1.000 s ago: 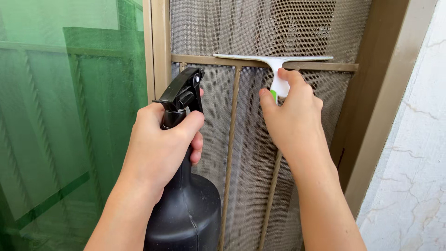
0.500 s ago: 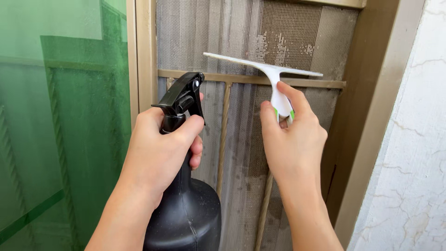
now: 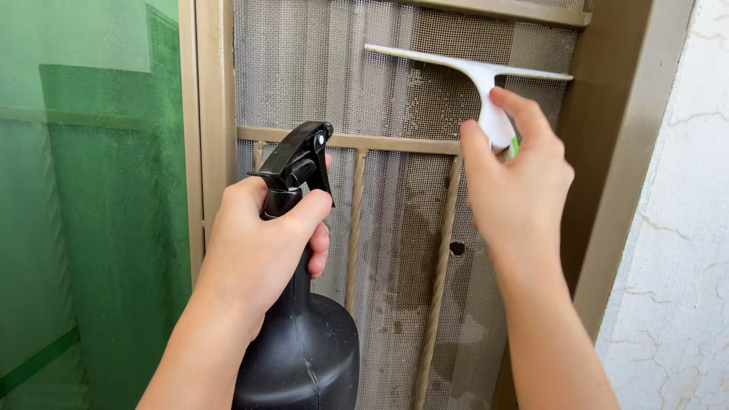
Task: The person sprays a window screen with a black spray bottle and wipes it with a white T-shaped screen-cleaning tool. The person moves the tool across the screen in horizontal strokes while periodically spraying more liquid.
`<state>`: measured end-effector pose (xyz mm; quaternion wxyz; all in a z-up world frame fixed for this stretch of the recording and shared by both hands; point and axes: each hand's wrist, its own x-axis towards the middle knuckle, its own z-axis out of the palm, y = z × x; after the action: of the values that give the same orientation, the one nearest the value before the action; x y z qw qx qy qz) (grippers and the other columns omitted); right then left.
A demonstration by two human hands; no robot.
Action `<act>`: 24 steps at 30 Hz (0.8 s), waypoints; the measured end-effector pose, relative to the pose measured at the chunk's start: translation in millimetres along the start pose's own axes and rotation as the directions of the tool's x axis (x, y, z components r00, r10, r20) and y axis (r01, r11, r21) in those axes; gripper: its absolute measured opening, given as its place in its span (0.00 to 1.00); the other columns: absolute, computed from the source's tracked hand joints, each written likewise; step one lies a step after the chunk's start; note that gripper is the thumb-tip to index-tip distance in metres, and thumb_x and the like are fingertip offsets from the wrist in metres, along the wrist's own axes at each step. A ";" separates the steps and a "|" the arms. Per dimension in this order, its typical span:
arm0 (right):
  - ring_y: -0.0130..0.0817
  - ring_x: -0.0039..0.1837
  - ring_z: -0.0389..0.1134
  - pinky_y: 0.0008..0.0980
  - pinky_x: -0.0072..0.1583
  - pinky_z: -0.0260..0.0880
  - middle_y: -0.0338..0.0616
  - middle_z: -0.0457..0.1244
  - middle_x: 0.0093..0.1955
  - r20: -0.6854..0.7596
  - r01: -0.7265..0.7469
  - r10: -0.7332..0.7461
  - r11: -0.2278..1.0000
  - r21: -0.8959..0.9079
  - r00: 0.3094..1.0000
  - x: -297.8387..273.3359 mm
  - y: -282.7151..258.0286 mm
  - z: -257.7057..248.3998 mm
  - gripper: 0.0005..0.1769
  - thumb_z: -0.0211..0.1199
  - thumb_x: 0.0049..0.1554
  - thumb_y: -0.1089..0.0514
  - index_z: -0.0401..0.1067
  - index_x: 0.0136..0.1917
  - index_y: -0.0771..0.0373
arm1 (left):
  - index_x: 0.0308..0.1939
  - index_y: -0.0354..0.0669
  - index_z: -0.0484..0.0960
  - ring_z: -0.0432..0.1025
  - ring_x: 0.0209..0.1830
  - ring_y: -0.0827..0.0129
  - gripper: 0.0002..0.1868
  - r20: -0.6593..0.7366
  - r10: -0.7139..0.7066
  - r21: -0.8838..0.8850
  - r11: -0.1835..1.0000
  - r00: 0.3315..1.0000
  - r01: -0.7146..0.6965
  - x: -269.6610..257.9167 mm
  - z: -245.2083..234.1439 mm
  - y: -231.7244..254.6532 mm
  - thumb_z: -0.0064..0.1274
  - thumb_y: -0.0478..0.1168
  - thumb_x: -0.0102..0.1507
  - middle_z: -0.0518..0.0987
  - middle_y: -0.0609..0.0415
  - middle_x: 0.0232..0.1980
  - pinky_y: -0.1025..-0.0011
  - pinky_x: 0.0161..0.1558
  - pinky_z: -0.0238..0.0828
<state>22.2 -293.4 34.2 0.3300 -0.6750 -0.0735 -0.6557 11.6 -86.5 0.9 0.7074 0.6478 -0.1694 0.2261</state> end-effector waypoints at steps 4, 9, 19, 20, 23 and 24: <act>0.32 0.40 0.72 0.34 0.46 0.72 0.50 0.71 0.56 0.031 -0.102 0.103 0.994 -0.026 0.994 -9.6 5.2 4.4 0.26 0.64 0.58 0.52 0.71 0.69 0.57 | 0.46 0.39 0.85 0.66 0.14 0.72 0.14 0.070 0.078 -0.056 0.996 0.995 -0.074 11.7 1.3 -2.5 0.53 0.36 0.58 0.73 0.55 0.19 0.70 0.19 0.66; 0.30 0.39 0.72 0.34 0.45 0.72 0.50 0.71 0.53 0.055 -0.074 0.074 0.997 -0.016 0.996 -11.1 5.9 0.4 0.26 0.63 0.59 0.52 0.71 0.69 0.60 | 0.50 0.40 0.83 0.66 0.15 0.73 0.15 0.141 0.168 -0.087 0.984 0.976 -0.156 41.9 -1.4 -10.1 0.52 0.36 0.59 0.72 0.57 0.20 0.70 0.19 0.67; 0.28 0.34 0.68 0.33 0.40 0.70 0.48 0.71 0.41 0.115 -0.180 0.182 0.983 -0.028 0.976 -25.6 0.7 -11.1 0.27 0.62 0.58 0.52 0.71 0.69 0.58 | 0.56 0.41 0.82 0.66 0.18 0.73 0.19 0.228 0.130 -0.027 0.991 0.965 -0.127 79.4 -6.0 -18.1 0.50 0.36 0.60 0.72 0.57 0.23 0.71 0.22 0.67; 0.28 0.34 0.68 0.34 0.40 0.70 0.48 0.71 0.39 0.124 -0.203 0.205 0.979 -0.031 0.971 -27.3 -0.1 -12.2 0.27 0.63 0.58 0.52 0.71 0.69 0.57 | 0.56 0.40 0.81 0.66 0.18 0.73 0.19 0.233 0.130 -0.033 0.992 0.964 -0.126 81.6 -6.0 -18.9 0.50 0.36 0.61 0.72 0.57 0.23 0.71 0.22 0.67; 0.30 0.33 0.68 0.34 0.41 0.69 0.49 0.70 0.36 0.141 -0.238 0.245 0.969 -0.061 0.959 -33.2 -0.3 -15.8 0.27 0.63 0.57 0.52 0.71 0.70 0.55 | 0.56 0.40 0.81 0.66 0.18 0.74 0.19 0.246 0.140 -0.059 0.990 0.959 -0.130 87.9 -5.7 -21.5 0.50 0.36 0.61 0.72 0.57 0.24 0.71 0.22 0.67; 0.30 0.33 0.68 0.34 0.41 0.69 0.50 0.69 0.35 0.145 -0.244 0.252 0.967 -0.074 0.957 -35.0 0.2 -16.9 0.27 0.63 0.57 0.52 0.71 0.70 0.55 | 0.56 0.40 0.81 0.66 0.18 0.74 0.19 0.249 0.147 -0.069 0.989 0.957 -0.134 89.9 -5.8 -21.8 0.50 0.36 0.61 0.72 0.57 0.24 0.71 0.23 0.67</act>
<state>3.7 -291.0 0.1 0.3842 -0.7361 0.0050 -0.5572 98.6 -73.0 29.9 0.6788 0.6392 -0.3095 0.1867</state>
